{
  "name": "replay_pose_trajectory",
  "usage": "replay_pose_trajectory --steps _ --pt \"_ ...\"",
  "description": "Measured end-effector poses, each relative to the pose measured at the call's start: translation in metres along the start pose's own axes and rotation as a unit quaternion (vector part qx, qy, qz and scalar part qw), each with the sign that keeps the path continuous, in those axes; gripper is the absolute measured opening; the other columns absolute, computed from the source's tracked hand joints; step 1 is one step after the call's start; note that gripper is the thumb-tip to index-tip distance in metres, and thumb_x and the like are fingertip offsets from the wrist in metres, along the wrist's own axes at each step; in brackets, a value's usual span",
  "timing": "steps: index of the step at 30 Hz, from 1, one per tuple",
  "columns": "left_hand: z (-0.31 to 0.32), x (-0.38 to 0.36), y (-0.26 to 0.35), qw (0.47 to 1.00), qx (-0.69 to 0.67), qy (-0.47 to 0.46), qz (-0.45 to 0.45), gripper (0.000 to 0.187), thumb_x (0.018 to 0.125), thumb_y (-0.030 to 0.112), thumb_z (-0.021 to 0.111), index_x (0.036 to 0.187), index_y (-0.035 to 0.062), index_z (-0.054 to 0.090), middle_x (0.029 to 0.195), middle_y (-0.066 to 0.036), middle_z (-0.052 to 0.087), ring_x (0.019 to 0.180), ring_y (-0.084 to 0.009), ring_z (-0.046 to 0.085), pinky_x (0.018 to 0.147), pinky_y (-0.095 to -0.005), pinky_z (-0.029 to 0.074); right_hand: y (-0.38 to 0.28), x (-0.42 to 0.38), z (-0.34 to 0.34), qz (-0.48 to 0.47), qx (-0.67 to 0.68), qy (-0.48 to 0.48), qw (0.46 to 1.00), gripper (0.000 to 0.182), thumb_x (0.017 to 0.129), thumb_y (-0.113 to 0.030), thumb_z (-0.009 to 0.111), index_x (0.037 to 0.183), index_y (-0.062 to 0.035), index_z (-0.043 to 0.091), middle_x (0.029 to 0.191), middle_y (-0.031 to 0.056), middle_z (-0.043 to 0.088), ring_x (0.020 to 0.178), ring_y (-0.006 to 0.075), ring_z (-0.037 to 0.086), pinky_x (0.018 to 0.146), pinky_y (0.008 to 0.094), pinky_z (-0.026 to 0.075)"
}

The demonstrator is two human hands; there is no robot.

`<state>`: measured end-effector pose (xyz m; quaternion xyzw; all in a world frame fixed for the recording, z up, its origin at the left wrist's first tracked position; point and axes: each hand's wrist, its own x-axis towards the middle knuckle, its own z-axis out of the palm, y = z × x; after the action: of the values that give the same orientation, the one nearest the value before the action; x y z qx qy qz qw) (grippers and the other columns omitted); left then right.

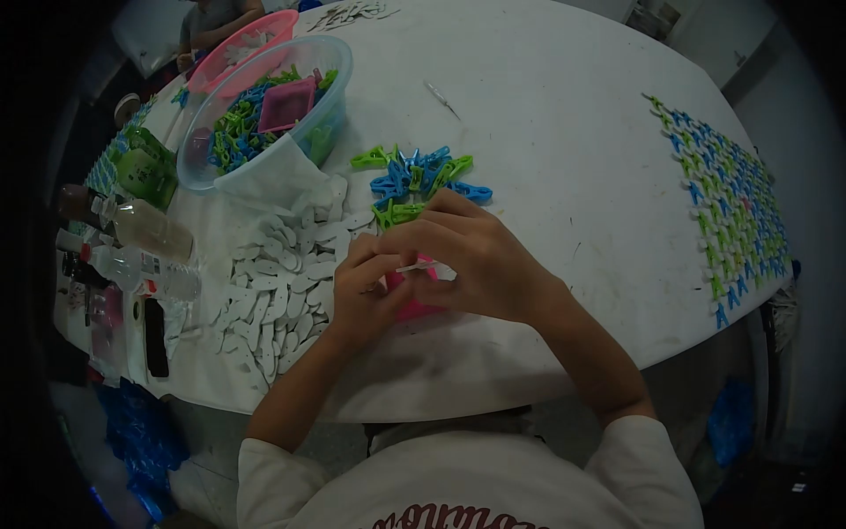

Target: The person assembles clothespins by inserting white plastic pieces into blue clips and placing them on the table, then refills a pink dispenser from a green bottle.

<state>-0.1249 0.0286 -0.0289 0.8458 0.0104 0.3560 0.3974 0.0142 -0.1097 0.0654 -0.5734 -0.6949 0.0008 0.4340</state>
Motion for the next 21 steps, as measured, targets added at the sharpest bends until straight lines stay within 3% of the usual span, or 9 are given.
replay_pose_trajectory --steps 3,6,9,11,12,15,17,19,21 --pt "-0.004 0.002 0.009 0.998 -0.057 0.028 0.001 0.03 0.067 0.0 0.083 0.094 0.0071 0.073 0.099 -0.005 0.065 0.089 -0.0222 0.061 0.076 -0.0339 0.047 -0.002 -0.002 0.0 0.005 -0.001 0.029 1.0 0.046 0.068 0.005 0.079 0.111 -0.0073 0.07 0.081 0.0003 0.069 0.079 0.0183 0.062 0.077 0.0317 0.047" --pt "-0.006 0.002 0.013 0.995 -0.088 0.042 -0.036 0.026 0.072 0.0 0.082 0.095 0.0055 0.073 0.096 -0.006 0.064 0.086 -0.0204 0.062 0.072 -0.0306 0.048 0.002 -0.005 0.0 -0.006 0.032 0.041 0.999 0.042 0.073 0.002 0.078 0.113 -0.0064 0.068 0.09 0.0026 0.07 0.087 0.0192 0.062 0.078 0.0326 0.047" --pt "-0.009 0.005 0.011 0.988 -0.12 0.072 -0.066 0.021 0.079 -0.001 0.079 0.098 0.0038 0.072 0.094 -0.007 0.065 0.085 -0.0177 0.062 0.072 -0.0288 0.049 0.025 -0.017 -0.016 0.035 0.091 0.153 0.983 0.041 0.079 -0.003 0.075 0.119 -0.0078 0.067 0.109 0.0075 0.068 0.099 0.0205 0.059 0.081 0.0326 0.047" --pt "-0.01 0.006 0.008 0.964 -0.233 0.085 -0.095 0.015 0.085 -0.002 0.075 0.099 0.0008 0.07 0.095 -0.007 0.068 0.085 -0.0129 0.062 0.071 -0.0263 0.048 0.063 -0.036 -0.022 0.178 -0.134 0.084 0.971 0.038 0.089 -0.014 0.07 0.126 -0.0112 0.065 0.118 0.0099 0.063 0.108 0.0276 0.055 0.088 0.0381 0.049" --pt "-0.011 0.006 0.009 0.965 -0.233 0.08 -0.094 0.015 0.085 -0.002 0.075 0.099 0.0008 0.07 0.095 -0.007 0.068 0.085 -0.0129 0.062 0.071 -0.0263 0.048 0.078 -0.045 -0.017 0.192 -0.192 0.075 0.96 0.04 0.089 -0.017 0.071 0.129 -0.0124 0.064 0.118 0.0092 0.062 0.109 0.028 0.055 0.091 0.0395 0.048" --pt "-0.014 0.005 0.014 0.933 -0.293 0.075 -0.194 0.01 0.09 -0.002 0.07 0.099 0.0008 0.065 0.087 -0.004 0.068 0.073 -0.0076 0.059 0.06 -0.0226 0.046 0.097 -0.059 0.0 0.251 -0.227 0.015 0.941 0.042 0.088 -0.021 0.074 0.129 -0.0157 0.064 0.118 0.0088 0.062 0.11 0.0279 0.054 0.093 0.0403 0.048" --pt "-0.014 0.006 0.018 0.9 -0.343 0.091 -0.251 0.014 0.089 -0.004 0.07 0.101 -0.0012 0.065 0.094 -0.004 0.068 0.084 -0.0084 0.063 0.074 -0.0229 0.049 0.1 -0.062 0.001 0.229 -0.256 -0.002 0.939 0.045 0.086 -0.022 0.076 0.128 -0.0162 0.064 0.118 0.0089 0.061 0.108 0.0274 0.054 0.093 0.04 0.049" --pt "-0.015 0.007 0.018 0.899 -0.345 0.078 -0.259 0.015 0.088 -0.006 0.07 0.102 -0.0008 0.065 0.093 -0.004 0.068 0.083 -0.0083 0.063 0.075 -0.023 0.05 0.101 -0.062 0.001 0.204 -0.281 -0.021 0.938 0.047 0.084 -0.024 0.078 0.128 -0.0167 0.064 0.117 0.009 0.061 0.107 0.027 0.055 0.092 0.0397 0.049" --pt "-0.016 0.007 0.016 0.896 -0.346 0.07 -0.268 0.017 0.088 -0.007 0.069 0.103 -0.0004 0.064 0.092 -0.004 0.068 0.083 -0.0082 0.064 0.075 -0.0231 0.05 0.097 -0.06 -0.004 0.258 -0.283 -0.06 0.922 0.049 0.082 -0.027 0.08 0.126 -0.0132 0.064 0.114 0.0087 0.062 0.105 0.0265 0.057 0.092 0.0383 0.05"
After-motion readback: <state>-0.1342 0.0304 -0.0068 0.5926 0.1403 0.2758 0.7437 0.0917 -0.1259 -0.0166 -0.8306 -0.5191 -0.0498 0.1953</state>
